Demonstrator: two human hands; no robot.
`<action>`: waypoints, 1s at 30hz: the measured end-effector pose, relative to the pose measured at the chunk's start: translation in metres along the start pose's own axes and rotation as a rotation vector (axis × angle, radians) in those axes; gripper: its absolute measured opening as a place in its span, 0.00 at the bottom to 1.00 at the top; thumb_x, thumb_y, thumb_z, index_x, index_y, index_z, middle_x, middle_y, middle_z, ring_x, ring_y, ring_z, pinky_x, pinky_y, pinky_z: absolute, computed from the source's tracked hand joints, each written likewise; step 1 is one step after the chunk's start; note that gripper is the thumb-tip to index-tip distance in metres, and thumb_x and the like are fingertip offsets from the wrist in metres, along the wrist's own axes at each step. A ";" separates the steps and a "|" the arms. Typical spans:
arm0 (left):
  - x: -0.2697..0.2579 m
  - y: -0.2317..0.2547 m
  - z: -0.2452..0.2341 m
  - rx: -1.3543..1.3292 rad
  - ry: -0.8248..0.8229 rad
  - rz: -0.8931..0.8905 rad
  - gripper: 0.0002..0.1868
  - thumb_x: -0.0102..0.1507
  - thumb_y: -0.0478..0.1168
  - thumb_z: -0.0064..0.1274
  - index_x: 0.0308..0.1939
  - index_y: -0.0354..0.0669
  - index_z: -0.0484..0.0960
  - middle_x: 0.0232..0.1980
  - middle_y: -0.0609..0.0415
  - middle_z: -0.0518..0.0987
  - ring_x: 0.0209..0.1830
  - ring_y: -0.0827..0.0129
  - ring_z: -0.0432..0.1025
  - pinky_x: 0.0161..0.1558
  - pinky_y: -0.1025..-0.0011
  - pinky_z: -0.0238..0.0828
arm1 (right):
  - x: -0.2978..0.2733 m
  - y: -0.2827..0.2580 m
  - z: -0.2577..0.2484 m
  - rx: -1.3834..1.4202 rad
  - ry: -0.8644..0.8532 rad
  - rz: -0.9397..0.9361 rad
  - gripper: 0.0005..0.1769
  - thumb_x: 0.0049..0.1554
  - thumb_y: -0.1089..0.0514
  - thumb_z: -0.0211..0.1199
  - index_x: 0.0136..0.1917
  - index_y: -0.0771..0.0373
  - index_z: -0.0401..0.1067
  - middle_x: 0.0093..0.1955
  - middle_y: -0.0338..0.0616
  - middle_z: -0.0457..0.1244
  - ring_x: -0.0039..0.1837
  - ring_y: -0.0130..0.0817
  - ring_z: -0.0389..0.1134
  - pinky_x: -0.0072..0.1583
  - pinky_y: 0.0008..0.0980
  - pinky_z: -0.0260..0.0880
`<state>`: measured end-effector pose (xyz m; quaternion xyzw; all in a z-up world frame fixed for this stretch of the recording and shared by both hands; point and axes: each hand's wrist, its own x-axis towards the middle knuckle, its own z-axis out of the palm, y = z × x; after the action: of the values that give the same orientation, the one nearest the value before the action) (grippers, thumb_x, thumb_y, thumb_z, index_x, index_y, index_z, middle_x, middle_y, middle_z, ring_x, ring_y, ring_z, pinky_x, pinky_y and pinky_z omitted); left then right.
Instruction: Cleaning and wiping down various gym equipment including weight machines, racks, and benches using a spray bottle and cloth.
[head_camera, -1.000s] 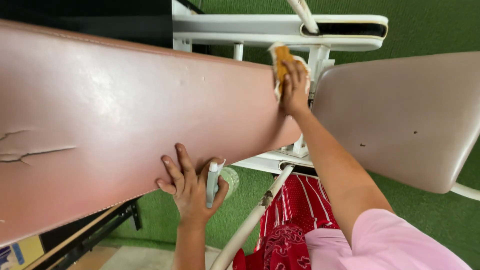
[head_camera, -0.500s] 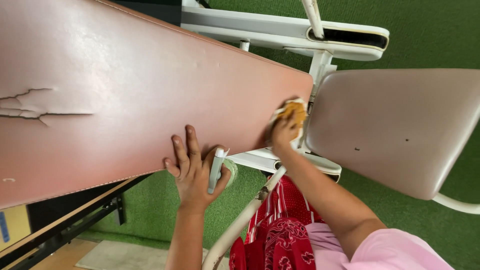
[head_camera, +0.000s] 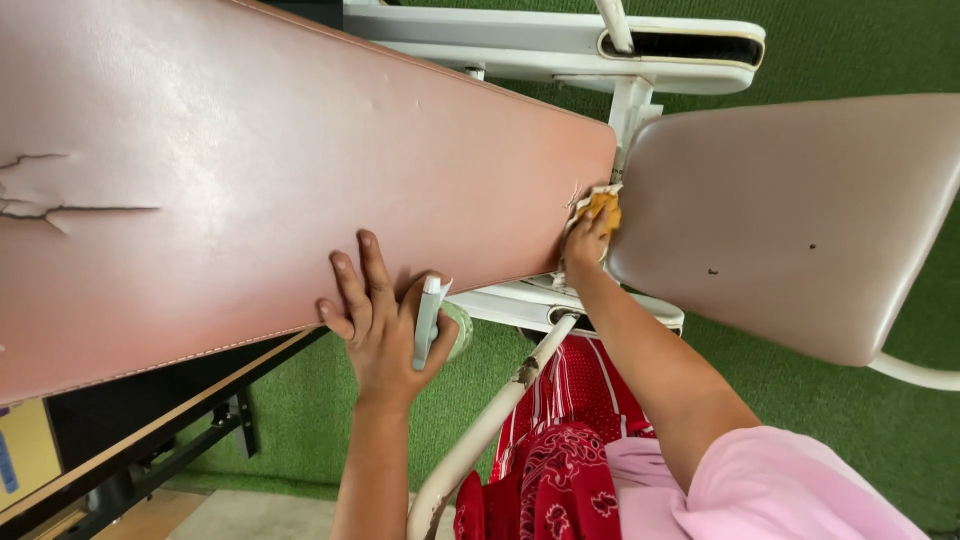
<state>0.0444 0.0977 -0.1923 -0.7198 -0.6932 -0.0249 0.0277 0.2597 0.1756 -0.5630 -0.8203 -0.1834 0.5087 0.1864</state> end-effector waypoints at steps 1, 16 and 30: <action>0.000 -0.002 0.003 -0.015 -0.013 0.001 0.24 0.68 0.61 0.43 0.59 0.62 0.86 0.87 0.37 0.46 0.87 0.44 0.27 0.73 0.44 -0.01 | -0.003 -0.013 -0.011 0.124 -0.040 0.112 0.33 0.68 0.33 0.38 0.84 0.27 0.39 0.83 0.56 0.42 0.81 0.59 0.46 0.77 0.54 0.51; 0.002 0.013 -0.023 -0.219 0.098 0.130 0.22 0.57 0.49 0.60 0.52 0.47 0.85 0.86 0.35 0.45 0.85 0.37 0.30 0.75 0.33 0.19 | -0.185 -0.026 -0.061 0.941 -0.736 0.225 0.20 0.69 0.48 0.44 0.65 0.60 0.67 0.65 0.53 0.65 0.64 0.50 0.69 0.66 0.57 0.72; 0.000 0.110 -0.094 -0.628 -0.382 1.004 0.24 0.56 0.45 0.61 0.56 0.45 0.80 0.51 0.47 0.82 0.54 0.48 0.75 0.55 0.52 0.72 | -0.334 0.045 -0.273 1.408 -0.649 -0.400 0.26 0.68 0.50 0.42 0.71 0.66 0.64 0.69 0.53 0.64 0.68 0.45 0.67 0.71 0.47 0.68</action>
<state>0.1548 0.0869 -0.0995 -0.9236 -0.2223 -0.0824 -0.3013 0.3727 -0.0598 -0.2163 -0.2725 -0.0080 0.6751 0.6855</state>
